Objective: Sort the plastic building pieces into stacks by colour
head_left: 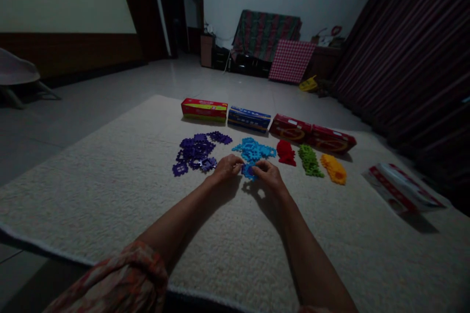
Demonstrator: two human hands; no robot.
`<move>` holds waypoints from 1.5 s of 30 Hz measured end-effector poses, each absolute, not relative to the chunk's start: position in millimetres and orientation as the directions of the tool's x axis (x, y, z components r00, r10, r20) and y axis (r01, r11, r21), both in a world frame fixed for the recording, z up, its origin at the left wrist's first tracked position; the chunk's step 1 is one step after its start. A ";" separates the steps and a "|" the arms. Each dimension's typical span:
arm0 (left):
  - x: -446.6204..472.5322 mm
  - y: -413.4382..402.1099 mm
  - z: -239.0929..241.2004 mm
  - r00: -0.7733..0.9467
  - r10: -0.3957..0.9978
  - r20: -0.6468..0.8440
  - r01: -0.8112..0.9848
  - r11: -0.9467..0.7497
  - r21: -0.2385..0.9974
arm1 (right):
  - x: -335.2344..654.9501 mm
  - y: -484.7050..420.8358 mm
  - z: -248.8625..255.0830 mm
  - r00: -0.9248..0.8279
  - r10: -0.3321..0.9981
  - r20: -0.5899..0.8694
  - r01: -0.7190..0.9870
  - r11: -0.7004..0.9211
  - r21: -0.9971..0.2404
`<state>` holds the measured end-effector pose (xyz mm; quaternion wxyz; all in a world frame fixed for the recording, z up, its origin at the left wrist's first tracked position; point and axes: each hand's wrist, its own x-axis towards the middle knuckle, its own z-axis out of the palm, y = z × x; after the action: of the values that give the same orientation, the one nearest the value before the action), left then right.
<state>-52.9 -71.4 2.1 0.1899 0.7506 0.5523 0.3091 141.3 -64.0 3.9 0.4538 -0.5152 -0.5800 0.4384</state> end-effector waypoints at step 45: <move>-72.8 -40.6 2.6 0.346 0.938 0.019 0.911 -0.340 0.234 | 136.3 91.9 1.4 -0.317 0.923 0.218 0.784 0.385 -0.488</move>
<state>-72.8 -40.6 2.6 0.0910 0.8152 0.5671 0.0751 136.3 91.9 1.4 0.2356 -0.5348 -0.7980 0.1476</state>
